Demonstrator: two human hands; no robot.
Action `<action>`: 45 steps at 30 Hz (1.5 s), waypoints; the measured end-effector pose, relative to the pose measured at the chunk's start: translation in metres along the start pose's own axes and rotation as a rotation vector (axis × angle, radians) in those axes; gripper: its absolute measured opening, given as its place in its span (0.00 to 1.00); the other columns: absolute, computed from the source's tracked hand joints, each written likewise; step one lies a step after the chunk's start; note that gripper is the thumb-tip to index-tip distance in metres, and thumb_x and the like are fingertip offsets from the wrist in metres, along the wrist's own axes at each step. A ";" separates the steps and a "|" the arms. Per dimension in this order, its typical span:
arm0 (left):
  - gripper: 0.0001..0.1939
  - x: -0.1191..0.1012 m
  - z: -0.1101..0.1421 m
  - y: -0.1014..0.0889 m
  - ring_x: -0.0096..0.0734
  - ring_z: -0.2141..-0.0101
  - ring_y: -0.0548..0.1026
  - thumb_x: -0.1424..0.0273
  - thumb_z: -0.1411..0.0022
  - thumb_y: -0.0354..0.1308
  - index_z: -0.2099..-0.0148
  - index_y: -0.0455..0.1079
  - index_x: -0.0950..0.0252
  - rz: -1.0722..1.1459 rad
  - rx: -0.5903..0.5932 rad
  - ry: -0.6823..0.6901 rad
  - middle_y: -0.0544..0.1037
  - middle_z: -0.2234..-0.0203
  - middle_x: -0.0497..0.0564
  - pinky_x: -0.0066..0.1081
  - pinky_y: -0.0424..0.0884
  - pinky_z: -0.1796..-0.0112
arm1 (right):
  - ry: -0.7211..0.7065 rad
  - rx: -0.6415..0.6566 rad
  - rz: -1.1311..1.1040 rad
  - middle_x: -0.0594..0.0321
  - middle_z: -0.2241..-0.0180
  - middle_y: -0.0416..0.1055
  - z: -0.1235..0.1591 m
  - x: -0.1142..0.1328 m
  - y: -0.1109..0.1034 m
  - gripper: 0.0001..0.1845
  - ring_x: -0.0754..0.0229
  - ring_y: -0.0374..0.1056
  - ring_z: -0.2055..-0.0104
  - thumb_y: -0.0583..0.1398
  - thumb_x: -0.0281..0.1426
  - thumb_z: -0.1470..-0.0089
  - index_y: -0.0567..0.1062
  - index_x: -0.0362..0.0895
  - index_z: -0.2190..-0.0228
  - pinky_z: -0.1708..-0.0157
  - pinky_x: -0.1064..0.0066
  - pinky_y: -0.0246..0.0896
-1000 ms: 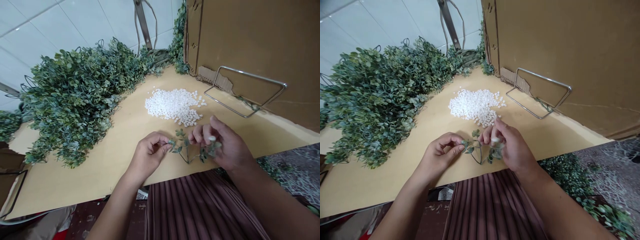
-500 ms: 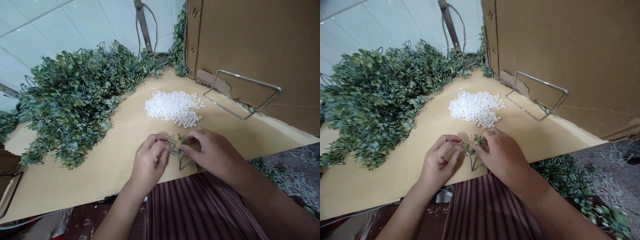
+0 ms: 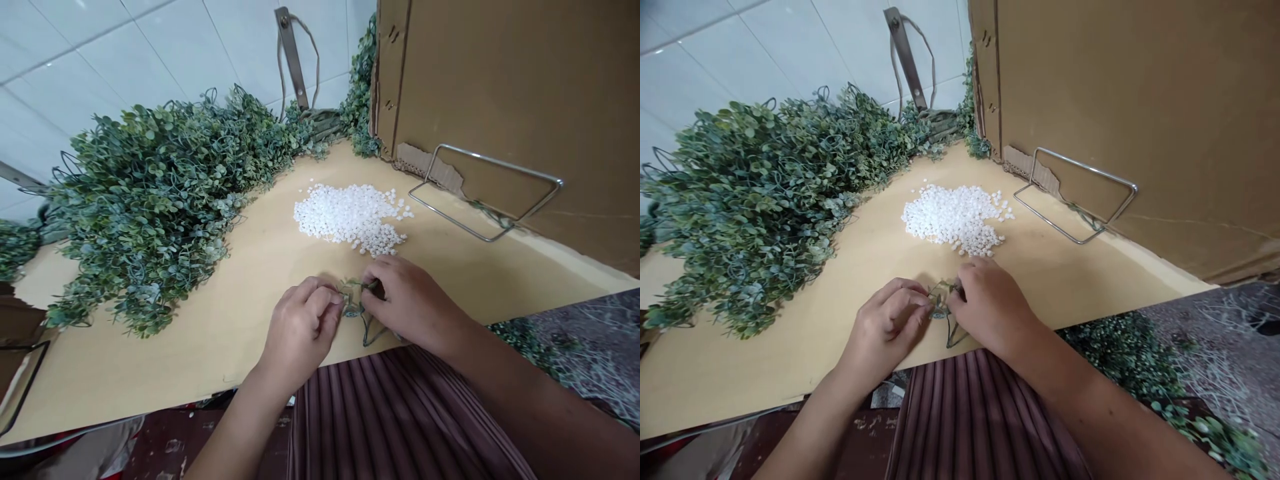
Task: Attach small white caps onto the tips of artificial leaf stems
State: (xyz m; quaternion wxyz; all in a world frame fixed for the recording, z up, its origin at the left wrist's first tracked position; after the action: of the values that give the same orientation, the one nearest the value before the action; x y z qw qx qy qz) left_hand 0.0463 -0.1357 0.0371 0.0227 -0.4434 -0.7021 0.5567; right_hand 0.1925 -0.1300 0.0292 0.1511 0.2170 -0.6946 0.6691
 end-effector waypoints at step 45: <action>0.04 0.011 -0.045 0.004 0.25 0.73 0.74 0.71 0.50 0.63 0.70 0.73 0.66 0.887 -0.086 -0.535 0.77 0.76 0.48 0.26 0.72 0.67 | -0.073 -0.237 -0.620 0.62 0.78 0.69 0.009 -0.015 0.003 0.09 0.59 0.67 0.72 0.54 0.30 0.50 0.70 0.44 0.79 0.71 0.69 0.62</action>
State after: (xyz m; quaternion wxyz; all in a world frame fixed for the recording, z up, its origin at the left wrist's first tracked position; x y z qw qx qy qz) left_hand 0.0657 -0.0938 0.0457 -0.4139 -0.5412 -0.4499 0.5774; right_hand 0.2052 -0.1373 0.0188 0.3465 0.4228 -0.6736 0.4974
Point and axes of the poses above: each hand's wrist, its own z-axis away from the middle knuckle, its own y-axis out of the palm, x = y × z, the point moved 4 cm from there along -z, towards the middle knuckle
